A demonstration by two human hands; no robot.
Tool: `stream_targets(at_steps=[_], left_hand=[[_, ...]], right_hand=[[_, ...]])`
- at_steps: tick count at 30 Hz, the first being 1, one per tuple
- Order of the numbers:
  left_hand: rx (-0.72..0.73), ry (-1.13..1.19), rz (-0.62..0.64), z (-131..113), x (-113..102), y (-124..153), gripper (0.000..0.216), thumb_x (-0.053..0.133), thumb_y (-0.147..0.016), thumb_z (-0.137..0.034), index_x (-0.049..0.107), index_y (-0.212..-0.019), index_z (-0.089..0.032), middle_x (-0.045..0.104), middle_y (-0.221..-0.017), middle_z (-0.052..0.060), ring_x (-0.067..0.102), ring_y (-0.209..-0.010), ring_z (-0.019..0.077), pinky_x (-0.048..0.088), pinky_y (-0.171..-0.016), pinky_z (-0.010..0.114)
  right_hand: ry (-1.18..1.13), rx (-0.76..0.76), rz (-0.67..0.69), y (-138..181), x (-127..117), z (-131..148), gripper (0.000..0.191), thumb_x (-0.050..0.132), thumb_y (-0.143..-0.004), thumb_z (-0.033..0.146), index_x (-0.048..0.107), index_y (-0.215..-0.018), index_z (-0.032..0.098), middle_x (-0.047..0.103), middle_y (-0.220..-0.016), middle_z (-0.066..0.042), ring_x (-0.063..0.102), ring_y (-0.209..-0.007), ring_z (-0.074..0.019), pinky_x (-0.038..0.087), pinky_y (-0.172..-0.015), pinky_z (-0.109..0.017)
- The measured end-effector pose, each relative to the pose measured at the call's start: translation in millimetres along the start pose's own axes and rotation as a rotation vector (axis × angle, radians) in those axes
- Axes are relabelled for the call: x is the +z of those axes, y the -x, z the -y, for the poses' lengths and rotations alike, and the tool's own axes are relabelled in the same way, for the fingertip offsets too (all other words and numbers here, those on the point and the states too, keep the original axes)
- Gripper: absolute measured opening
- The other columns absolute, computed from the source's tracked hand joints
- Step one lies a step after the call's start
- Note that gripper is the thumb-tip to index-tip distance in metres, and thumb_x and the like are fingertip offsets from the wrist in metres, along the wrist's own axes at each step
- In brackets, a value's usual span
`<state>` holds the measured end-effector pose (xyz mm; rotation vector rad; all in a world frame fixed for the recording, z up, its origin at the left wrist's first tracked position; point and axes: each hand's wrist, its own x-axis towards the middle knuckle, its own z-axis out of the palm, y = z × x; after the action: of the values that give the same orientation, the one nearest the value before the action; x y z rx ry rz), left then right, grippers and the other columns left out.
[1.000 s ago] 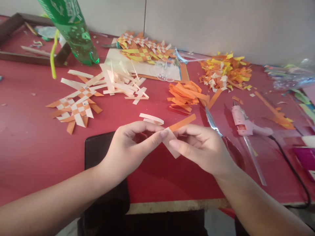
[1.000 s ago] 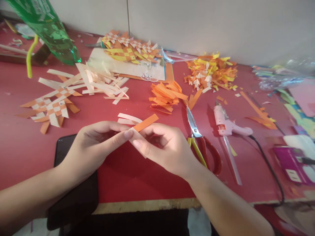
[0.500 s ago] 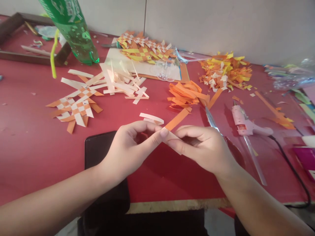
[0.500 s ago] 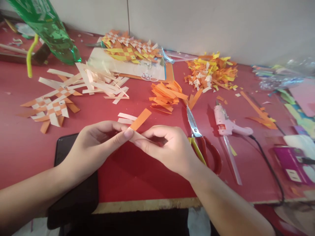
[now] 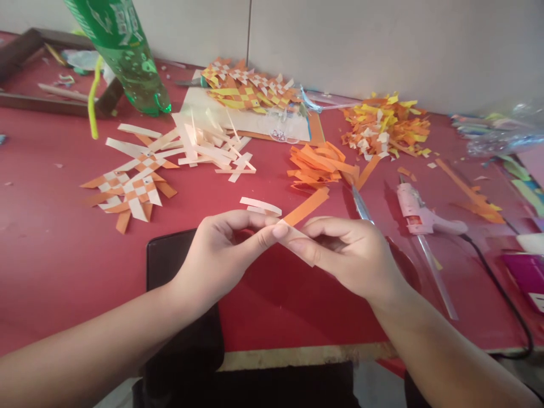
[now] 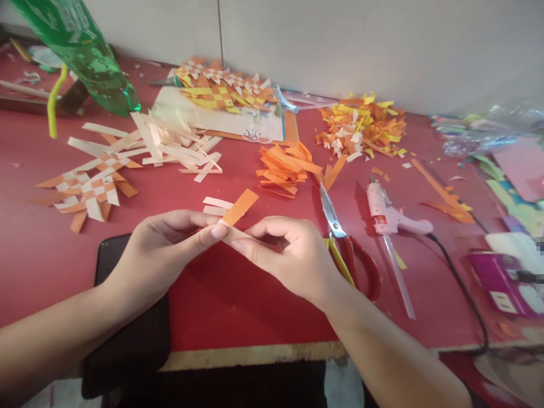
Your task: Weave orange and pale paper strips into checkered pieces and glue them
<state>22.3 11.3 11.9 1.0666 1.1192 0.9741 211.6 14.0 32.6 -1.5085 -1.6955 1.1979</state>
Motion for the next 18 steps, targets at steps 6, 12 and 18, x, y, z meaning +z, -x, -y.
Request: stream_targets(at_steps=[6,12,18], left_hand=[[0.050,-0.016,0.005,2.4,-2.8,0.7,0.014,0.076,-0.081,-0.037,0.075,-0.082,-0.022,0.076,-0.089,-0.002,0.069,-0.087,0.0139,0.052,-0.080,0.022],[0.121,0.039,0.032,0.6,-0.1,1.5,0.010,0.076,-0.082,-0.033,0.074,-0.084,-0.023,0.075,-0.097,0.000,0.067,-0.097,0.0167,0.050,-0.087,0.026],[0.056,0.187,-0.046,3.3,1.4,1.7,0.038,0.067,-0.086,-0.048,0.062,-0.117,-0.027,0.067,-0.112,0.003,0.059,-0.106,0.0175,0.046,-0.088,0.026]], right_hand=[[-0.065,-0.063,0.005,-0.3,2.6,-5.7,0.020,0.074,-0.079,0.041,0.070,-0.074,0.021,0.069,-0.071,0.000,0.063,-0.062,-0.0118,0.052,-0.054,-0.022],[0.050,-0.303,-0.102,0.5,0.2,-13.3,0.002,0.069,-0.085,0.024,0.071,-0.086,0.025,0.072,-0.084,0.000,0.069,-0.075,-0.0139,0.058,-0.067,-0.025],[0.453,-0.795,-0.379,-1.2,-13.9,-16.6,0.026,0.069,-0.082,0.011,0.071,-0.098,0.032,0.071,-0.089,-0.001,0.067,-0.086,-0.0192,0.056,-0.076,-0.037]])
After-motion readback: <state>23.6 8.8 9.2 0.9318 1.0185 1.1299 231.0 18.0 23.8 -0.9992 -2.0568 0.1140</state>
